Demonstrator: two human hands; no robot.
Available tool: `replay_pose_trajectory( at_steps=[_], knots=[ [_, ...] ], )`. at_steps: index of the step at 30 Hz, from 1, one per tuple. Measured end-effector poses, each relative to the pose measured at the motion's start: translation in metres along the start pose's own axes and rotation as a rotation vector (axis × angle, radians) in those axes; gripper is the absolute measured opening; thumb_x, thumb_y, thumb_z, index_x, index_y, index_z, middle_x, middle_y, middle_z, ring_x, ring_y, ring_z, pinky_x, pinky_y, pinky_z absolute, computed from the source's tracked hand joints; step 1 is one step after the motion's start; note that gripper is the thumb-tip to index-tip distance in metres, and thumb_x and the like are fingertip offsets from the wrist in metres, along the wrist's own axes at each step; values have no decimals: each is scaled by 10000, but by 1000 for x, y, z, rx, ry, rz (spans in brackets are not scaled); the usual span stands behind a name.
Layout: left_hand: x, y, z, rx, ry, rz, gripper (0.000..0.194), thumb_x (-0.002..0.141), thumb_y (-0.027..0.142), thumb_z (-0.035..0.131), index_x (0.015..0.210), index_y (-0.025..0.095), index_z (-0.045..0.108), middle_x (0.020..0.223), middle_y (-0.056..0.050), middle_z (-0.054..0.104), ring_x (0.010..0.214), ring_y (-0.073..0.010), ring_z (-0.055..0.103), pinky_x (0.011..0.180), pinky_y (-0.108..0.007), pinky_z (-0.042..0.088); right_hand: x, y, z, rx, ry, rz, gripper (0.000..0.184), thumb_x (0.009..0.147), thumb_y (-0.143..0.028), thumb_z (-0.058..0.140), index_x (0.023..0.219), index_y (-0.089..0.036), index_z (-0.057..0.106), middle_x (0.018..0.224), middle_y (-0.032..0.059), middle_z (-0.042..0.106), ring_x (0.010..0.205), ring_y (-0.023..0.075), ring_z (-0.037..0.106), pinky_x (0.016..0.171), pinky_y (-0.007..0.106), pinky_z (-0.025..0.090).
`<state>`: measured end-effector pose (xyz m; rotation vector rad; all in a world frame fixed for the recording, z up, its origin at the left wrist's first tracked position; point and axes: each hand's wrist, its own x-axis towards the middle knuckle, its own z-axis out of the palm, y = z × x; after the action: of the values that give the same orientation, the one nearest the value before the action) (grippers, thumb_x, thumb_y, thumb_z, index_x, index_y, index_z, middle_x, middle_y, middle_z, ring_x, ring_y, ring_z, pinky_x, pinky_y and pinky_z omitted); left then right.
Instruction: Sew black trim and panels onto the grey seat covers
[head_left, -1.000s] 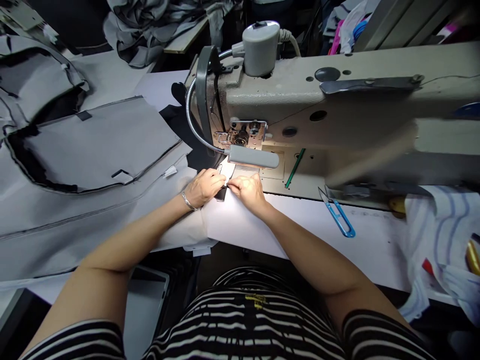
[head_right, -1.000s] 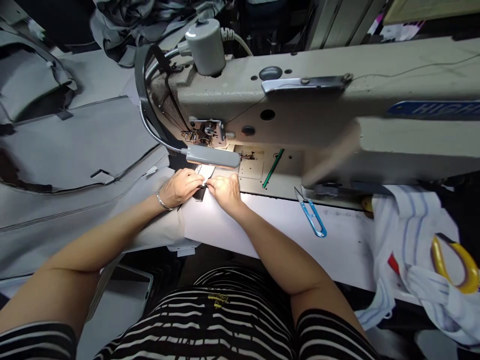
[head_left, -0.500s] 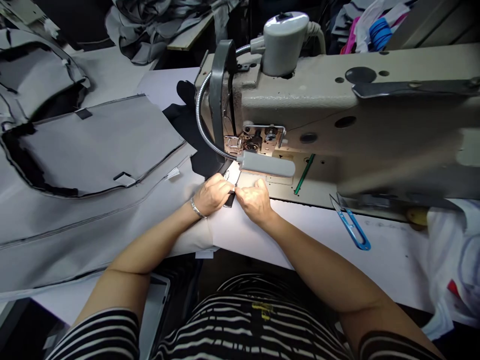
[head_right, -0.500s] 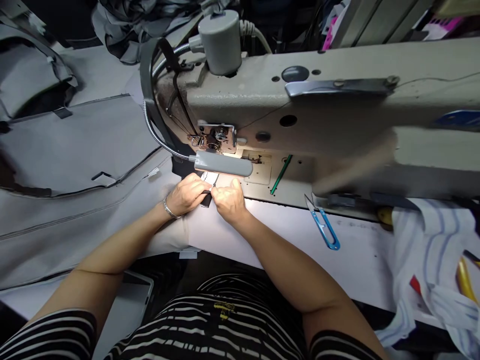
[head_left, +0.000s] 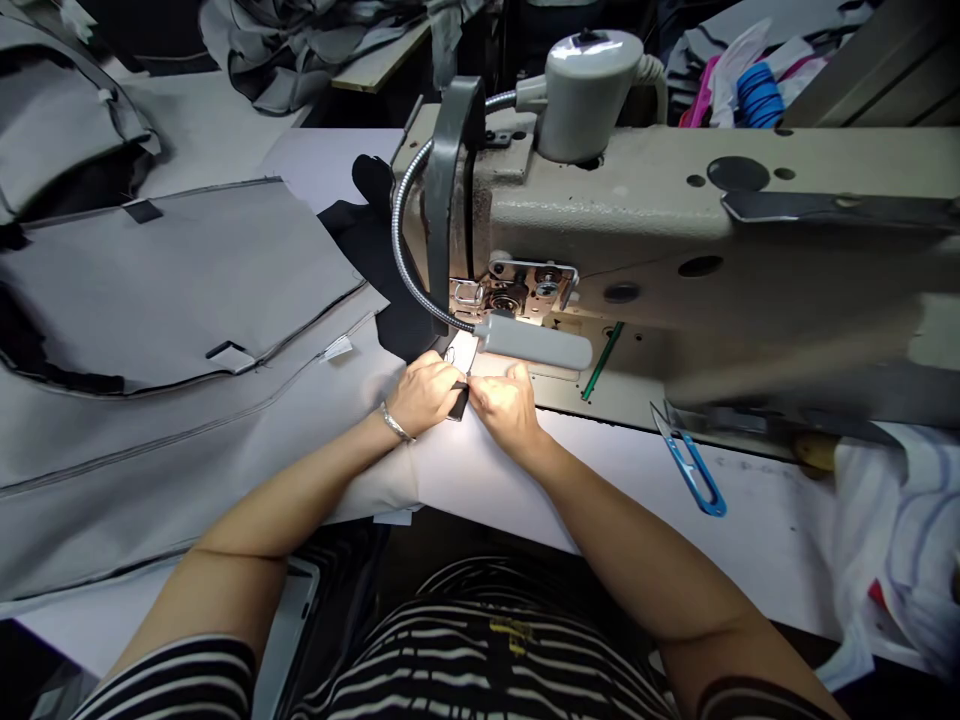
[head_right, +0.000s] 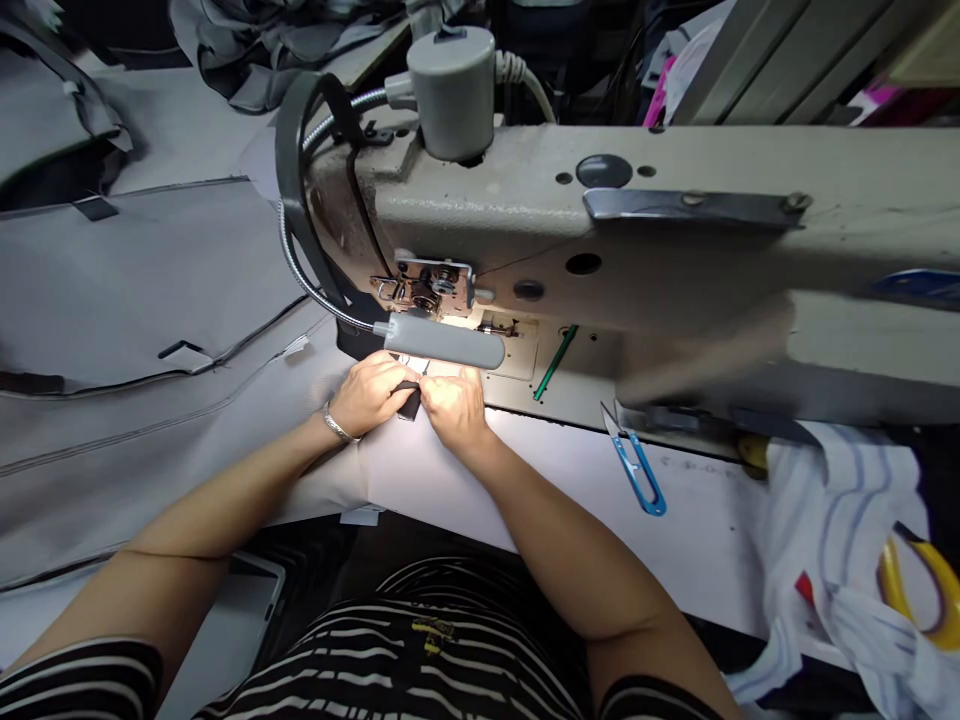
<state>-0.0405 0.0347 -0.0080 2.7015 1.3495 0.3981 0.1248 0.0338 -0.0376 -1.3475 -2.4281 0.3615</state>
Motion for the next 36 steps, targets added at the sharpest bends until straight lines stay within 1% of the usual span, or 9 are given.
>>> replay_pose_trajectory(
  at_steps=[5,12,16,20,22,25,28,33,36],
  knots=[
    [15,-1,7,34,-33,-51,172,827,171,459,830,147,629,843,-71,684,835,-213,578,804,-349,461,3,5,-5,42,5,111,296,928,-224,436,729,-176,650,692,39,678,616,144,534,693,313,279],
    [18,3,10,65,4,-129,178,835,197,483,848,158,657,855,-48,697,826,-200,577,775,-321,457,3,5,-4,43,1,171,298,932,-231,415,795,-190,677,716,45,695,663,159,567,756,314,301],
    [19,4,11,76,23,-116,189,843,205,482,839,163,666,843,-48,698,801,-194,579,761,-317,458,4,6,-5,90,2,199,296,929,-234,410,869,-197,698,767,46,711,727,173,597,761,308,324],
    [24,6,10,89,47,-82,217,859,210,466,818,162,673,805,-70,685,811,-200,590,780,-330,458,7,10,-9,153,24,207,275,909,-239,441,1030,-203,686,973,64,712,884,191,613,805,300,371],
    [26,5,9,83,58,-70,240,873,216,447,818,161,674,809,-79,679,823,-204,594,799,-342,458,10,14,-12,172,39,214,253,888,-248,472,1007,-207,692,1006,63,703,898,194,608,799,295,389],
    [26,1,9,60,83,-44,240,880,236,457,812,160,674,858,-81,677,825,-202,595,804,-347,463,13,21,-18,215,-8,269,245,868,-273,490,775,-196,703,831,46,711,780,185,608,722,272,408],
    [25,-7,9,22,115,-29,206,870,261,505,809,166,676,896,-69,677,825,-189,603,794,-331,476,18,26,-25,289,-96,351,359,865,-277,468,554,-186,622,622,25,661,650,163,587,666,250,411],
    [25,-16,4,-84,120,-18,230,866,319,538,840,151,693,868,-81,687,832,-187,631,763,-309,499,28,22,-32,382,-53,419,231,798,-192,506,592,-185,610,620,14,652,656,160,589,699,248,436],
    [25,-19,0,-174,150,-36,291,892,328,488,782,162,700,851,-72,703,802,-168,645,740,-284,505,29,17,-30,574,-104,393,271,821,-188,471,571,-172,577,475,-12,560,497,127,530,619,238,443]
  ],
)
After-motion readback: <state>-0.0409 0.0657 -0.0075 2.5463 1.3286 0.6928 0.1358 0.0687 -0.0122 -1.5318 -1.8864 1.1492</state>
